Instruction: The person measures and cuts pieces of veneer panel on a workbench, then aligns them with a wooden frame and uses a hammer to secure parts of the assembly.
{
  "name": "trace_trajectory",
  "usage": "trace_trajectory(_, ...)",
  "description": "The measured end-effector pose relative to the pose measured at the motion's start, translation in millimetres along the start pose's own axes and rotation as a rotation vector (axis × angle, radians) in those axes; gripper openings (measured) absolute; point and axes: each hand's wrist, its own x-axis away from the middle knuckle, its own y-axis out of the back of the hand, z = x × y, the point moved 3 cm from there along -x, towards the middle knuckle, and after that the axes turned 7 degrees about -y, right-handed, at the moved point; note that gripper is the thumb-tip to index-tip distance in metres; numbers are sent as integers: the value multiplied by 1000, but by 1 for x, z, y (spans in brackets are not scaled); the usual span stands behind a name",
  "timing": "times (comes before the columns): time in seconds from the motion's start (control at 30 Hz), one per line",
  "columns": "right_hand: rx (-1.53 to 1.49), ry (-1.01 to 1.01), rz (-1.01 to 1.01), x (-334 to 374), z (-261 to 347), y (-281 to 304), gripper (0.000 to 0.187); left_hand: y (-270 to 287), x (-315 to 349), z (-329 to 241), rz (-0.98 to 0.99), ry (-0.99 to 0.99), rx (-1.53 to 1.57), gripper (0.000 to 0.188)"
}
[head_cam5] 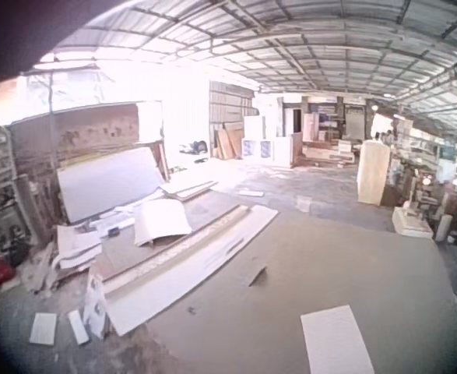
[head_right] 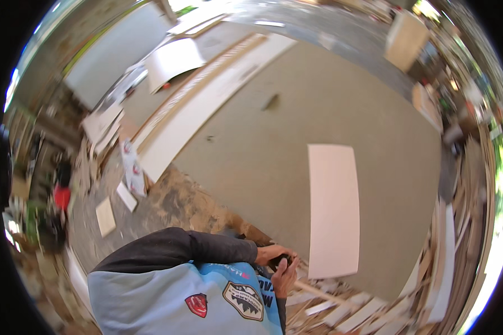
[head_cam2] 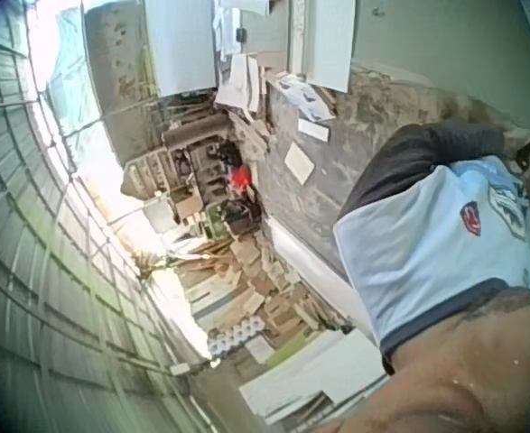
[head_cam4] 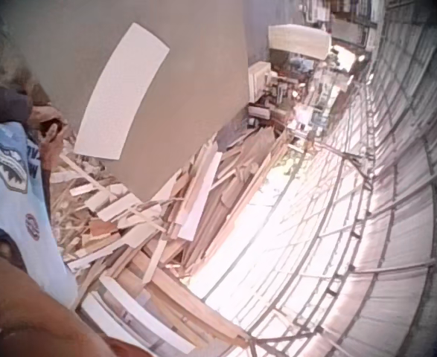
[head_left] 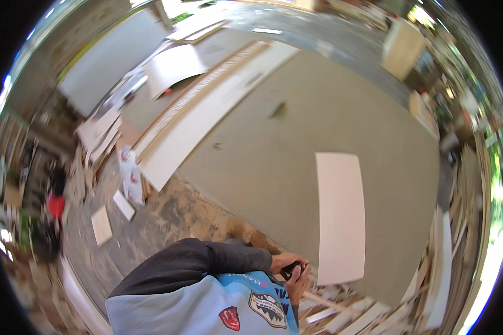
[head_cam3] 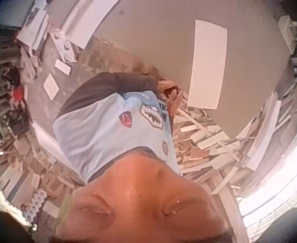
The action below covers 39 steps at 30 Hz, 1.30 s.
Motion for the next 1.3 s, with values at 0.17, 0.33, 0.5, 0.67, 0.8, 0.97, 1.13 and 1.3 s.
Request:
trace_trajectory(0.17,90,-29,-565,-17,-60,55,44,19,20,-11,-130,-143,6,28)
trace_trajectory(0.33,-403,-334,-569,-48,-161,87,43,55,45,-15,-260,-278,37,27)
trace_trajectory(0.5,-368,-129,-441,-96,-234,102,32,105,102,7,-303,-359,147,24)
trace_trajectory(0.67,-795,210,-292,-84,-100,58,20,186,193,47,-340,-490,261,23)
trace_trajectory(0.8,-1433,81,85,-49,12,3,24,254,269,108,-407,-608,346,25)
trace_trajectory(0.97,-1392,296,421,32,173,-102,28,292,390,166,-608,-717,553,25)
trace_trajectory(1.13,-1348,452,848,58,231,-222,26,325,458,219,-633,-929,814,25)
trace_trajectory(1.3,-1213,356,1081,161,313,-347,29,350,515,207,-694,-1154,906,19)
